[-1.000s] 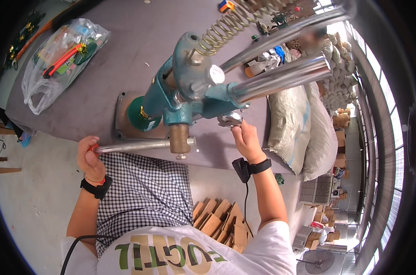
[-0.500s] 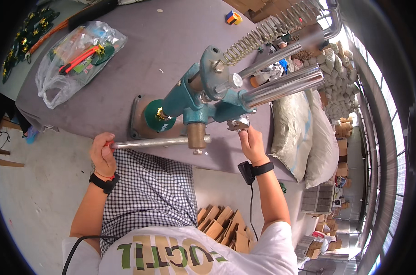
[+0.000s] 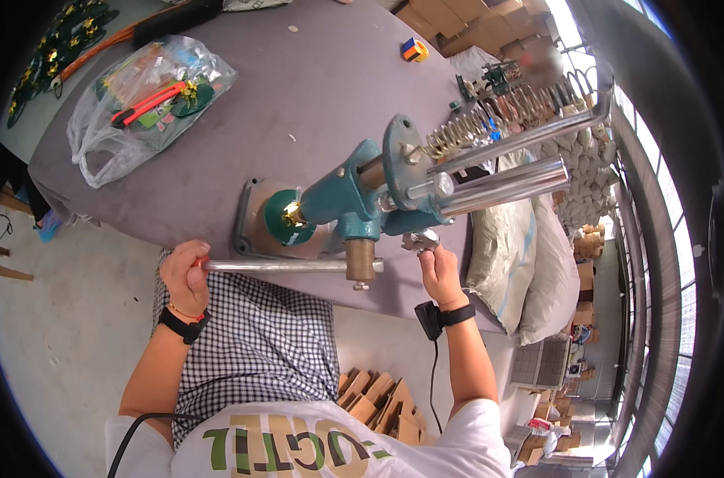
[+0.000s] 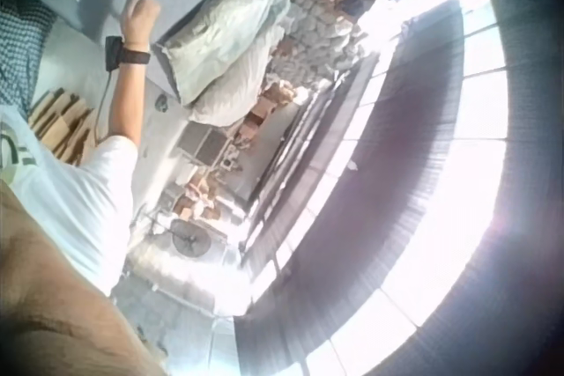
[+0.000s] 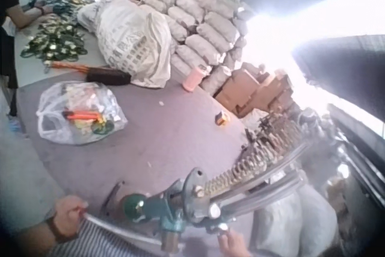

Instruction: Using a manual press and an adjustable wrench to assemble gold inserts into green plastic bases in a workshop setting.

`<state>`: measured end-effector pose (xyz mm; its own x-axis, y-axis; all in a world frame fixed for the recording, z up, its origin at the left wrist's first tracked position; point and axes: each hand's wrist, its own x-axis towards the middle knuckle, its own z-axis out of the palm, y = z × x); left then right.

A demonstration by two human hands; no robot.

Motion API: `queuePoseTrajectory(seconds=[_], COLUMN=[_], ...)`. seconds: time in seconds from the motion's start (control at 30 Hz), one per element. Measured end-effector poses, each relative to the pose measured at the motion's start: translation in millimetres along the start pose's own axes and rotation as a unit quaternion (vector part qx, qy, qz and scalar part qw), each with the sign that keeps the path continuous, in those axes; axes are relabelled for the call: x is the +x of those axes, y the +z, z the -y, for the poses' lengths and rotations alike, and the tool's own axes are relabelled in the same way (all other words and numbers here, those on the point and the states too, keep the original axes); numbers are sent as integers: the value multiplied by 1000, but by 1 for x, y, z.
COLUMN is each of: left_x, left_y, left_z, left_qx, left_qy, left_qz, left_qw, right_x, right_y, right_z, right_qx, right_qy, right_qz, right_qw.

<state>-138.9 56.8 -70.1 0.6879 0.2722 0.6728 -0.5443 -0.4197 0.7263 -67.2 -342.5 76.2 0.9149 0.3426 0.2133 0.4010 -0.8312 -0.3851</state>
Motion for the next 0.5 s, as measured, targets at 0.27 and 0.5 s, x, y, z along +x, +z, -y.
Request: queuePoseTrajectory(seconds=[0.27,0.5], left_x=[3,-7], left_y=[5,3], left_z=[-4,1], left_qx=[-9,-56], left_qy=[-21,-59], left_qz=[-15,-27], left_qw=[1000,996], right_x=[-28,-3], right_y=[-23,-54], right_z=[7,61], right_qx=[-121,-245], right_qy=[-18,-16], right_qz=[-39,-13], right_qw=[992,969])
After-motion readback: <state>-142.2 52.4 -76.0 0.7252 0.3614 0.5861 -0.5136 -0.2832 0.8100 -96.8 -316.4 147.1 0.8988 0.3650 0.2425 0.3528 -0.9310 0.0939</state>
